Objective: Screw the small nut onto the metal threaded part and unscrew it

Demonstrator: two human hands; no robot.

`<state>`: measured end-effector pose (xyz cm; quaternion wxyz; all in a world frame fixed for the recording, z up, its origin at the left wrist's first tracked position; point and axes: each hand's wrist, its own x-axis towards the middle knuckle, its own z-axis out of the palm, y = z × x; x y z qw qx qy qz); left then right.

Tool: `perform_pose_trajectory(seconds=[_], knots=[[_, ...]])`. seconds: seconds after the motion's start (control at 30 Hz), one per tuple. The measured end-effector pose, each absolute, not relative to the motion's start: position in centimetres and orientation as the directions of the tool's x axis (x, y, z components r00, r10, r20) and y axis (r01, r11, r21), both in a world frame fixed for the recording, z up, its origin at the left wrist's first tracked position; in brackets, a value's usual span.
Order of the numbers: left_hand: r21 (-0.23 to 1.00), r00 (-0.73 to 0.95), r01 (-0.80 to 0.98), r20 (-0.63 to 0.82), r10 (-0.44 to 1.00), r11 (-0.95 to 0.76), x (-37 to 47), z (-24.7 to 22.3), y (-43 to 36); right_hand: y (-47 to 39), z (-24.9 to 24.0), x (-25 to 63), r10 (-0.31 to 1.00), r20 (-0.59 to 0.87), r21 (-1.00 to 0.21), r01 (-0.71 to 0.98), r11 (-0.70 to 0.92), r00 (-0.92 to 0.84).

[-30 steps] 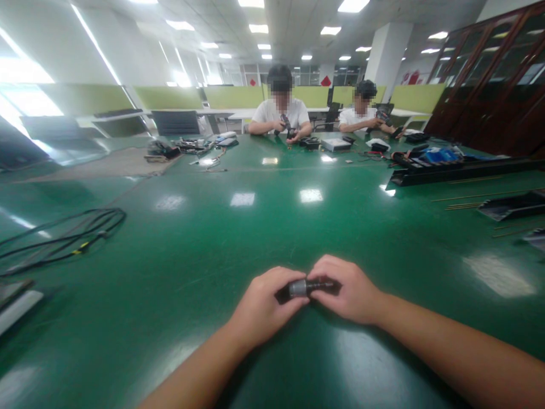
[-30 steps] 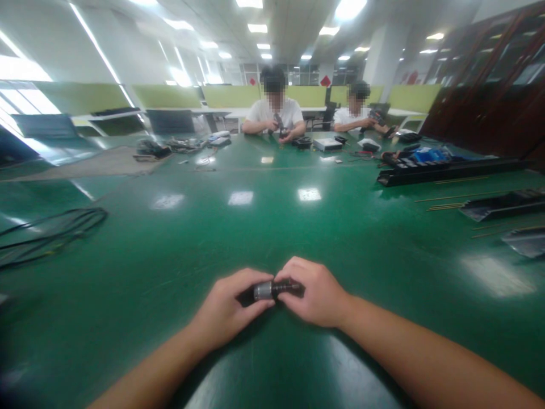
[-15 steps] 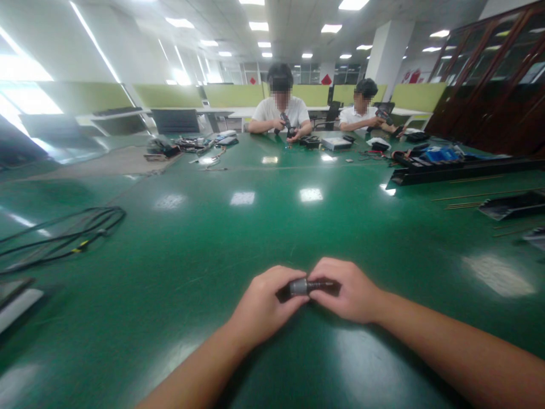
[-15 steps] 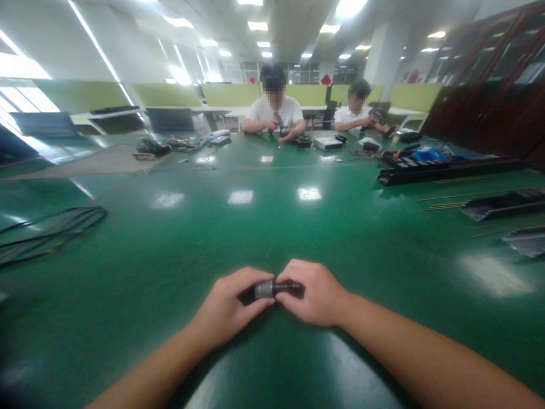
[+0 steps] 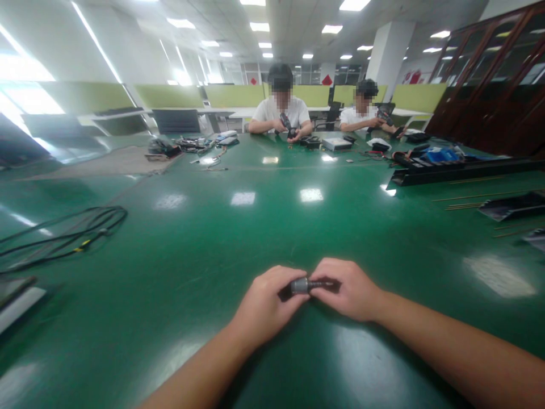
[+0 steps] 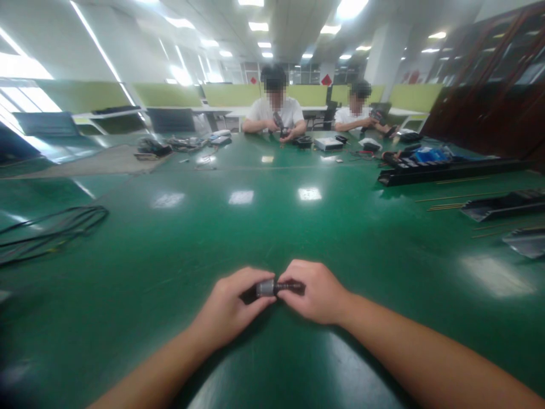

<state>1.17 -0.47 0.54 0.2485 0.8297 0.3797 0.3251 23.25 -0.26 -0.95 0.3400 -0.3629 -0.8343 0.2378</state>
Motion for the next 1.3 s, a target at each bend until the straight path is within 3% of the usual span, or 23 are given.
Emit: perform_pose_trajectory(seconds=[1.3], knots=[[0.672, 0.459, 0.497, 0.332, 0.824, -0.548, 0.81, 0.15, -0.22, -0.11, -1.06, 23.39, 0.813, 0.361, -0.669, 0.480, 0.567, -0.458]])
